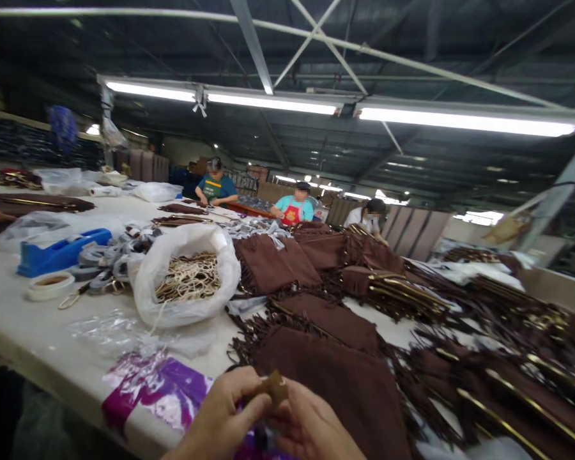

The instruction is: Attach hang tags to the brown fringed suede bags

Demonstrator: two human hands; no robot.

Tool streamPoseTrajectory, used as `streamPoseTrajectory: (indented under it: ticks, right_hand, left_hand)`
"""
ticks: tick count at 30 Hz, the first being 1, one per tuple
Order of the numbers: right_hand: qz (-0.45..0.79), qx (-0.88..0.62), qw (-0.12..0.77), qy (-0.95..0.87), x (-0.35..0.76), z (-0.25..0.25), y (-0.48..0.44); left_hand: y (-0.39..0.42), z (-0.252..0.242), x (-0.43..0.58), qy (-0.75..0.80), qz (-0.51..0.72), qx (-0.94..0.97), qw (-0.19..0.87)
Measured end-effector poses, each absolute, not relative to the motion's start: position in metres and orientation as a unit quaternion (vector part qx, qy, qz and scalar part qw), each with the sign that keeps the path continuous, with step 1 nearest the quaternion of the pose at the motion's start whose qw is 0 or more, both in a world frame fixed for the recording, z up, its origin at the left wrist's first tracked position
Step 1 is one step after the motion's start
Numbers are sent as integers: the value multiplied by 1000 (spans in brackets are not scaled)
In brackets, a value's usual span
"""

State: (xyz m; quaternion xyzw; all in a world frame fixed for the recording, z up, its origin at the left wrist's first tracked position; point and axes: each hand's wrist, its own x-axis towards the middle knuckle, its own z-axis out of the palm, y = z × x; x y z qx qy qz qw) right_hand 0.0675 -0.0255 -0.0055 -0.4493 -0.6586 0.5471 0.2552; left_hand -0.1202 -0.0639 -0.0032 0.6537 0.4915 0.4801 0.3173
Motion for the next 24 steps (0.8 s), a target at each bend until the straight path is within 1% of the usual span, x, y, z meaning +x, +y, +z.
streamPoseTrajectory:
  ticks: [1,2,4,6,9,10,12,14,15,17,19,21,22,24]
  right_hand:
    - [595,-426,288,-618,63,-4,-31]
    - [618,-411,315,-592,61,-1,-36]
    - [623,-407,350,-568,66,9,-47]
    - [628,-418,361,-548,78,22,-56]
    - [640,-423,361,-530,97,38,-66]
    - [634,-424,360,-538,102,42,-69]
    - [614,-422,359,-562,108,48,-75]
    - [600,-420,359,-578,114,50,-80]
    - [595,-422,359,-582,119,49,-83]
    - [584,-430,350,-593,133,42,-90]
    - [568,-440,326,-614,152,30,-99]
    - [564,-454,286,-627,171,15,-111]
    - [561,-462,261,-635,179,7,-118]
    - [530,-469,218,-672,189,-6,-132]
  left_hand:
    - [-72,-11,-105,471,483,670,309]
    - [-79,-16,-94,451,484,683,308]
    - [-87,-21,-84,433,481,688,328]
    - [-91,-19,-87,452,481,663,353]
    - [-91,-9,-96,470,523,608,369]
    - [-91,-6,-96,460,530,597,389]
    - [-90,-4,-89,405,498,592,488]
    - [-91,-8,-76,333,428,576,612]
    - [-92,-12,-69,312,395,561,657]
    - [-96,-22,-58,317,359,535,696]
    - [-100,-33,-54,357,346,525,691]
    - [-104,-39,-55,397,333,541,662]
    - [-106,-41,-56,416,322,564,637]
    - [-110,-42,-55,445,285,645,553]
